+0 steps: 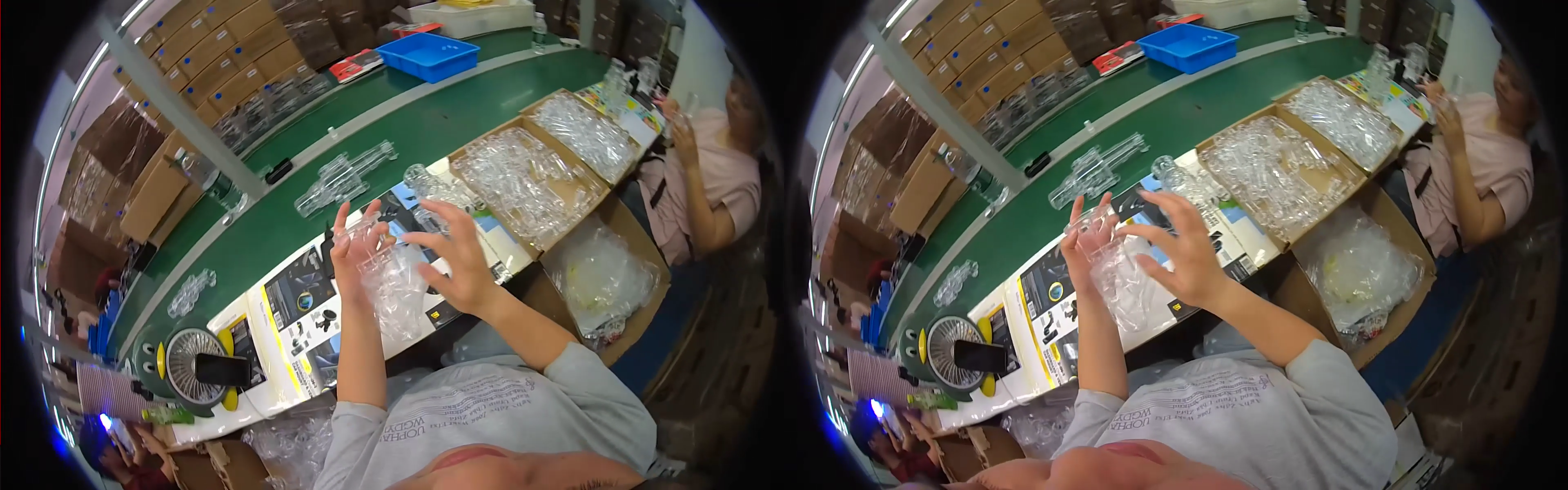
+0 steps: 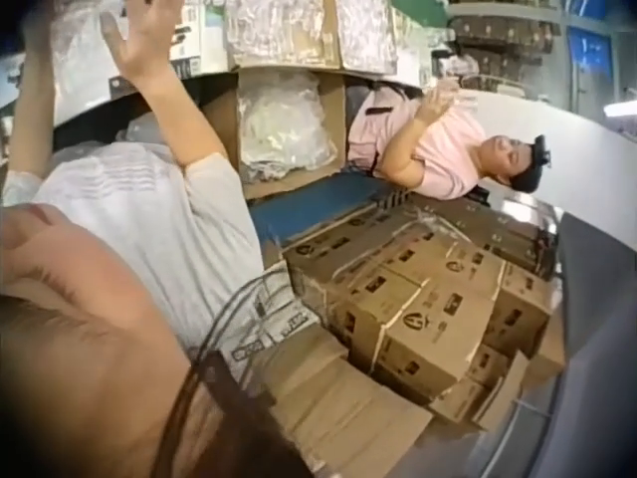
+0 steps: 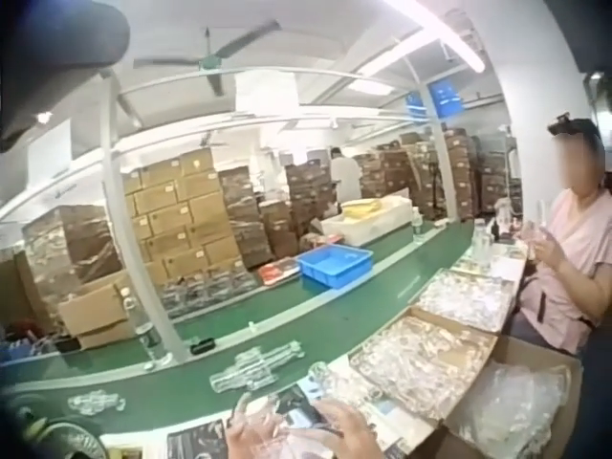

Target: Applying liquid from a squeeze bottle to plastic cups and packaging them into plastic bags on an assembly line.

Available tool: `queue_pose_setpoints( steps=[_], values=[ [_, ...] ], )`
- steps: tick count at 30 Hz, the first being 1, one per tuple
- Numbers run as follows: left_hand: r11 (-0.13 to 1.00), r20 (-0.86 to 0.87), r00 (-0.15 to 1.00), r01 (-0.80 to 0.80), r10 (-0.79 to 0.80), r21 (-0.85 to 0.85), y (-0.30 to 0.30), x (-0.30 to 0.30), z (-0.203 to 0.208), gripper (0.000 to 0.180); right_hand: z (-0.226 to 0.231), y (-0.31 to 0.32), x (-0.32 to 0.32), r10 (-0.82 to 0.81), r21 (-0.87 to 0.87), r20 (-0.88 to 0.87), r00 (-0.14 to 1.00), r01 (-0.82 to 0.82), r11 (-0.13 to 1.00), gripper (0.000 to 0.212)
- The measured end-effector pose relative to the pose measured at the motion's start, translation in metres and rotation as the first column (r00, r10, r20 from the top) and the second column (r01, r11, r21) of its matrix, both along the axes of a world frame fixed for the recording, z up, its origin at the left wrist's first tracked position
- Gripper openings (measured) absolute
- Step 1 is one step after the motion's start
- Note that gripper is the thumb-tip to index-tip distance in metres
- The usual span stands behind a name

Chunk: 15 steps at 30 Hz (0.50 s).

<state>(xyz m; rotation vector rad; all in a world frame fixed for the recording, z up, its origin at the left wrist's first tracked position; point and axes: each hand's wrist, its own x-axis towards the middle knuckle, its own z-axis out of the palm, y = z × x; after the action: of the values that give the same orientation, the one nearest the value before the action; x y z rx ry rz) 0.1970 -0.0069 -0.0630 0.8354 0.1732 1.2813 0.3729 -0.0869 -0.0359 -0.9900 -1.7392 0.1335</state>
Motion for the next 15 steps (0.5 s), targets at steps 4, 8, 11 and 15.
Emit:
queue_pose_setpoints(
  steps=[4, 8, 11, 15],
  values=[
    [0.998, -0.084, 0.995, -0.059, 0.059, 0.001, -0.004, 0.018, 0.005, 0.069, 0.014, 0.015, -0.006, -0.11, 0.08, 0.136, 0.985, 0.1, 0.992, 0.03],
    [0.995, -0.182, 0.979, -0.078, 0.088, 0.063, -0.001, 0.019, -0.001, 0.067, 0.011, 0.02, -0.01, -0.143, 0.115, 0.162, 0.976, 0.126, 0.985, 0.034],
    [0.993, -0.227, 0.969, -0.082, 0.098, 0.08, 0.002, 0.02, -0.004, 0.068, 0.005, 0.023, -0.009, -0.198, 0.119, 0.216, 0.956, 0.175, 0.977, 0.032],
    [0.992, -0.135, 0.99, 0.047, -0.031, 0.117, 0.026, 0.002, -0.023, 0.072, -0.008, 0.032, -0.002, -0.175, 0.108, 0.162, 0.971, 0.159, 0.981, 0.026]
  ],
)
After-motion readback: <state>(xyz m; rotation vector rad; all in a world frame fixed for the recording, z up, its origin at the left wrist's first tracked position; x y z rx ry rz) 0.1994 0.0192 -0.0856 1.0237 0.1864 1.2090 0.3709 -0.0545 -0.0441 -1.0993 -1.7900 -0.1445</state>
